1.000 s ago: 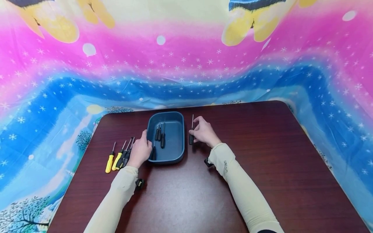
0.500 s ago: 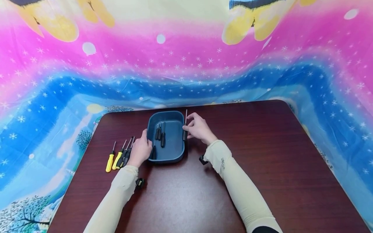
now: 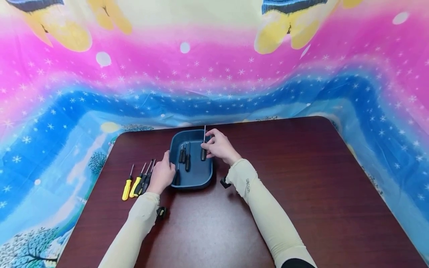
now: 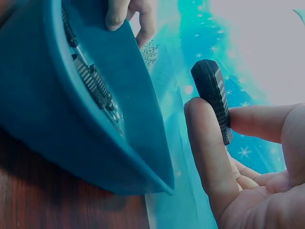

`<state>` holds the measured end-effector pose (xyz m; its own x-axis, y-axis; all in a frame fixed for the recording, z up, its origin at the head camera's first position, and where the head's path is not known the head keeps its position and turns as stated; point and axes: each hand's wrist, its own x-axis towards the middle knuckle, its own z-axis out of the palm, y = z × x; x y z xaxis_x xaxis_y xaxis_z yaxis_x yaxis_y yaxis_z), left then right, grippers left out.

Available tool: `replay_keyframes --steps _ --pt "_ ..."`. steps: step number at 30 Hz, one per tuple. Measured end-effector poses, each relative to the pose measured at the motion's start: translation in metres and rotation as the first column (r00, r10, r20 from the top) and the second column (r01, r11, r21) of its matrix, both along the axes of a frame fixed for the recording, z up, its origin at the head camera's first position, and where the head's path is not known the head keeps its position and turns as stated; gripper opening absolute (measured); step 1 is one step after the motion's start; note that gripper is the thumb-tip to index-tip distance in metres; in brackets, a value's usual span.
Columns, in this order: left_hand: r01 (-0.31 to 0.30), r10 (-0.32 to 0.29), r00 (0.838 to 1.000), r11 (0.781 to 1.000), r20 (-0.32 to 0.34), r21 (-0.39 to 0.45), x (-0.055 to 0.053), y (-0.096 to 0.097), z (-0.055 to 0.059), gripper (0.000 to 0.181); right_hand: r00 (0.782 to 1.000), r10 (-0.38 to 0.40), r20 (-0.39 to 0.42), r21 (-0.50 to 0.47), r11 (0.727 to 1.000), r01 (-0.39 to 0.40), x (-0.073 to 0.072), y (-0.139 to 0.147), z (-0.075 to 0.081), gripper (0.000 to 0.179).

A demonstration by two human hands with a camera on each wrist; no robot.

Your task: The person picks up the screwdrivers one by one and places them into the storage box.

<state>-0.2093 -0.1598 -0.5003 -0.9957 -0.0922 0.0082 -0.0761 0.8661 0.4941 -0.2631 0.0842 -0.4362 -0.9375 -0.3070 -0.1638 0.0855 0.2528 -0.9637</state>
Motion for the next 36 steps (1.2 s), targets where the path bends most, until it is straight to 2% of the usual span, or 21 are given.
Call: replay_keyframes --steps 6,14,23,36 --pt "-0.007 0.007 1.0 1.0 -0.002 -0.006 0.002 -0.001 -0.001 0.059 1.0 0.015 0.021 -0.036 0.999 -0.014 -0.005 -0.012 -0.002 0.045" --pt "-0.006 0.006 1.0 1.0 -0.009 -0.007 -0.001 0.0 -0.001 0.059 0.999 0.027 0.03 -0.052 0.998 -0.025 -0.009 -0.026 0.003 0.049" --pt "-0.004 0.004 1.0 1.0 0.006 0.003 -0.003 0.001 -0.001 0.06 0.997 0.037 0.061 -0.053 0.998 -0.034 -0.017 -0.04 -0.004 0.049" --pt "-0.003 0.003 1.0 1.0 0.004 0.0 -0.003 0.0 0.0 0.059 0.992 0.064 0.108 0.041 0.997 -0.069 -0.025 -0.059 -0.013 0.048"
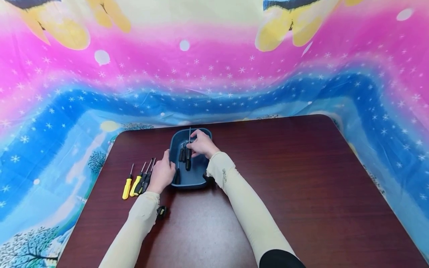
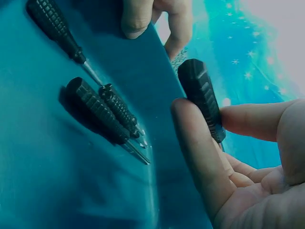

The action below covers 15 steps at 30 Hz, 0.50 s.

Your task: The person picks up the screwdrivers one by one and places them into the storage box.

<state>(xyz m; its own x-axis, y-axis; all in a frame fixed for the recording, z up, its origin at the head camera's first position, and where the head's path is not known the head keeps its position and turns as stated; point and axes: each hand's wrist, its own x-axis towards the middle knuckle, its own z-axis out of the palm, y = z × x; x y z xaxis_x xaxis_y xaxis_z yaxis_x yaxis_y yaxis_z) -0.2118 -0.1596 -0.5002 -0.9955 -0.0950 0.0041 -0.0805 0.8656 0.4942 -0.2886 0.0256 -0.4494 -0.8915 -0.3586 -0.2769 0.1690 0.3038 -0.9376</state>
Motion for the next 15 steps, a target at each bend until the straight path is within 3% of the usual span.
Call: replay_keyframes --steps 15 --pt "-0.005 0.005 1.0 1.0 -0.003 -0.006 -0.001 0.0 -0.001 0.058 1.0 -0.011 0.009 0.081 0.997 0.01 -0.006 -0.006 -0.014 0.039"
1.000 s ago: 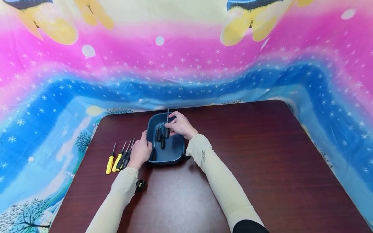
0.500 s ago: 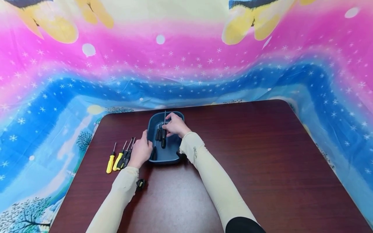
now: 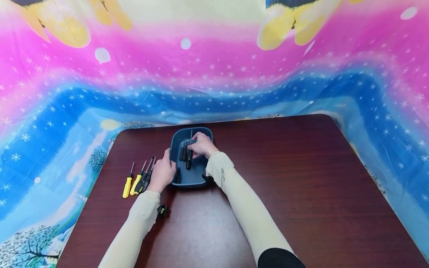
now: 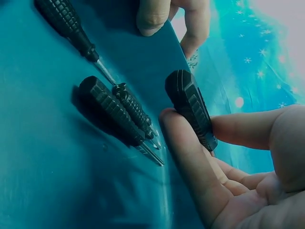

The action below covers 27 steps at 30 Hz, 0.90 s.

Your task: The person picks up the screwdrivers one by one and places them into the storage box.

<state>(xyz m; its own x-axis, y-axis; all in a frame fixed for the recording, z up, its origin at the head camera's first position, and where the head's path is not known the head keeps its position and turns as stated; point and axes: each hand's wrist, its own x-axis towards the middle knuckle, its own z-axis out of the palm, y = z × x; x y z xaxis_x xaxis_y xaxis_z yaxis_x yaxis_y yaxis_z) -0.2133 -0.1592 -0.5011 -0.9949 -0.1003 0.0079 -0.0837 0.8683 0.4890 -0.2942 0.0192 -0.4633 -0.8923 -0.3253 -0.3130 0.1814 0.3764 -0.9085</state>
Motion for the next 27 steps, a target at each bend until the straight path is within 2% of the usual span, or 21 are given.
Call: replay_keyframes --steps 6,10,14,18,21,27 --pt "0.004 -0.004 1.0 1.0 -0.001 -0.009 0.0 0.0 0.001 0.059 1.0 -0.006 0.004 0.043 0.999 0.005 -0.001 0.0 0.002 0.019" --pt "0.002 -0.002 1.0 1.0 -0.006 -0.01 0.0 0.0 0.001 0.059 1.0 0.011 0.001 0.092 0.996 -0.011 0.0 -0.001 0.003 0.013" --pt "0.004 -0.004 1.0 1.0 0.0 -0.002 0.0 0.0 0.0 0.06 1.0 0.015 0.014 0.106 0.994 -0.017 -0.001 -0.002 0.007 0.013" --pt "0.002 -0.002 1.0 1.0 -0.007 -0.006 -0.001 0.0 0.001 0.059 1.0 0.013 0.017 0.059 0.998 -0.014 -0.004 -0.003 0.012 0.015" --pt "0.003 -0.003 1.0 1.0 -0.011 -0.008 -0.001 0.0 0.001 0.059 1.0 0.019 0.019 0.05 0.999 -0.02 -0.005 -0.003 0.012 0.009" --pt "0.001 -0.001 1.0 1.0 0.014 0.01 0.0 0.0 0.002 0.06 0.997 0.07 0.045 0.155 0.985 -0.076 -0.004 -0.003 0.007 0.023"
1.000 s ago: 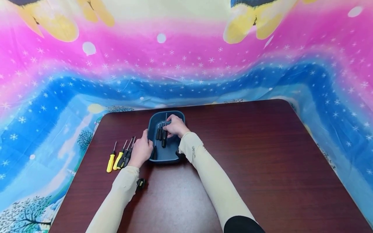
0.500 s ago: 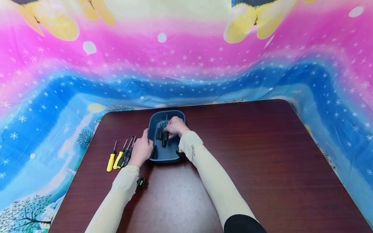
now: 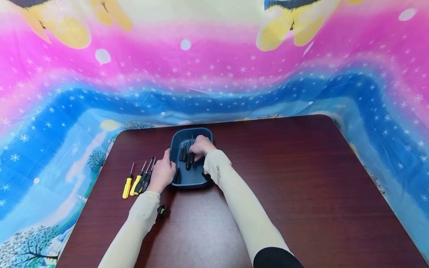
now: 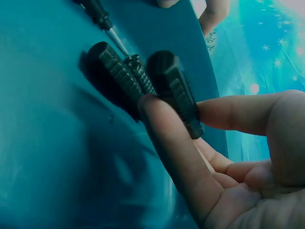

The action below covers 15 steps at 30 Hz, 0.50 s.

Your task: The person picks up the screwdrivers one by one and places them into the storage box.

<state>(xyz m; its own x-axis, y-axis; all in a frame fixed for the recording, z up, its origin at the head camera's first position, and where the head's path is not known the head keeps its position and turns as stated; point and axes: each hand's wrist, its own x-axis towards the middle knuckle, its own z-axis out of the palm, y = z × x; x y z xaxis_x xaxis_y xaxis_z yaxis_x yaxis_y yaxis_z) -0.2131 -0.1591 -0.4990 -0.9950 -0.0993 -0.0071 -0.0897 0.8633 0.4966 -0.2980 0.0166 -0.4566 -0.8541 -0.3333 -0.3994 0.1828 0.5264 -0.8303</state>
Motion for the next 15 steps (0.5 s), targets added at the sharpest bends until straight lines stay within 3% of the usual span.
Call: replay_keyframes --steps 6,15 --pt "0.001 -0.001 1.0 1.0 0.008 0.003 0.0006 -0.0006 -0.0002 0.06 1.0 0.016 0.026 0.06 0.998 -0.017 0.0008 -0.0024 -0.001 0.011" --pt "0.003 -0.003 1.0 1.0 0.008 0.006 0.0009 -0.0002 -0.0011 0.061 1.0 -0.005 0.031 0.147 0.989 0.0 -0.0031 -0.0076 -0.0038 0.011"
